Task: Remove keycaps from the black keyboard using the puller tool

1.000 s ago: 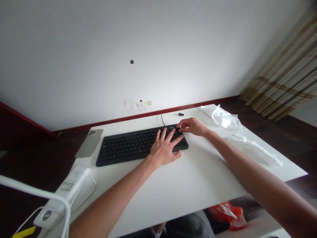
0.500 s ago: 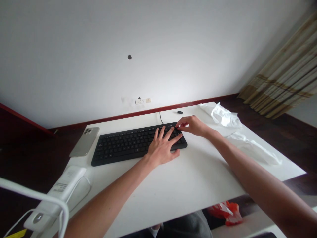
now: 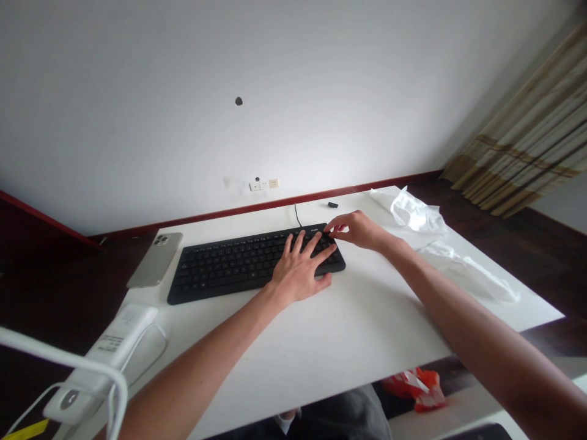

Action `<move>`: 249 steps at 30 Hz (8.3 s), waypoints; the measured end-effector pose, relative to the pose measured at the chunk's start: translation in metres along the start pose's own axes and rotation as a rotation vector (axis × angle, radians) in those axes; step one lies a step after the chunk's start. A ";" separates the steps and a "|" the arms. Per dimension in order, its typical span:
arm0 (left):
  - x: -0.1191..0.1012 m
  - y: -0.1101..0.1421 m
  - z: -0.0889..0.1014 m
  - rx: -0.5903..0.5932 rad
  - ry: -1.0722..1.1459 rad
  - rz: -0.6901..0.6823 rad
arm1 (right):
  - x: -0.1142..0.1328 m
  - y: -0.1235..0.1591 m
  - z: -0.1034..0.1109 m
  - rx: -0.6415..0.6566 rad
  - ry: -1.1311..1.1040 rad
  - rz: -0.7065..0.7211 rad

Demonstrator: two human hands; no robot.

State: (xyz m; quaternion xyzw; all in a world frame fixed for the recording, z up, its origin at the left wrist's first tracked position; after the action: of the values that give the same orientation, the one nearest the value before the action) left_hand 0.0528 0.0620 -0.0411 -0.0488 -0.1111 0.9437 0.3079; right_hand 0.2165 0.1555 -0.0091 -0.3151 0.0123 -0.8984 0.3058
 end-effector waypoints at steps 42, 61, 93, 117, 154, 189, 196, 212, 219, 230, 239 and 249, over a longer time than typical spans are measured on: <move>-0.018 -0.018 0.001 0.025 -0.032 -0.022 | -0.032 0.001 0.022 -0.259 -0.221 -0.041; -0.013 -0.018 -0.001 -0.002 0.036 -0.008 | 0.005 -0.021 0.019 -0.367 -0.942 -0.090; -0.012 -0.014 -0.002 -0.035 0.033 -0.015 | -0.072 -0.041 -0.002 -0.497 0.141 -0.245; -0.017 -0.009 0.000 -0.075 0.035 0.013 | -0.054 -0.009 -0.002 0.011 -0.089 -0.209; -0.071 0.002 0.008 -0.171 0.167 -0.589 | 0.002 0.002 0.011 0.278 -0.382 -0.075; -0.062 0.000 0.003 -0.270 0.274 -0.534 | 0.026 0.004 0.009 0.251 -0.015 -0.010; -0.063 -0.001 0.004 -0.237 0.248 -0.535 | 0.027 0.003 0.008 0.245 -0.002 -0.004; -0.056 -0.003 0.001 -0.237 0.228 -0.498 | 0.028 0.004 0.008 0.277 0.023 -0.008; -0.055 -0.004 -0.001 -0.225 0.225 -0.482 | 0.030 0.005 0.006 0.287 0.014 -0.009; -0.055 -0.003 -0.001 -0.228 0.242 -0.486 | 0.020 0.006 0.011 0.293 -0.041 -0.051; -0.056 -0.004 -0.004 -0.232 0.239 -0.490 | 0.021 0.006 0.007 0.298 -0.022 -0.052; -0.056 -0.003 -0.002 -0.226 0.218 -0.502 | 0.028 0.006 0.006 0.274 0.031 -0.019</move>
State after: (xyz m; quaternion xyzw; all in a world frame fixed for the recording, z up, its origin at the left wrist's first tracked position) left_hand 0.1003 0.0316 -0.0404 -0.1550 -0.1901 0.8087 0.5346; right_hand 0.2063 0.1357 0.0100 -0.2567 -0.1086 -0.8993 0.3371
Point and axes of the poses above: each hand's wrist, its own y-axis away from the middle knuckle, its own z-axis out of the back of the hand, x = y × z, the point moved 6 cm from there along -y, towards the middle knuckle, and after that the axes turned 7 degrees about -y, right-handed, at the moved point
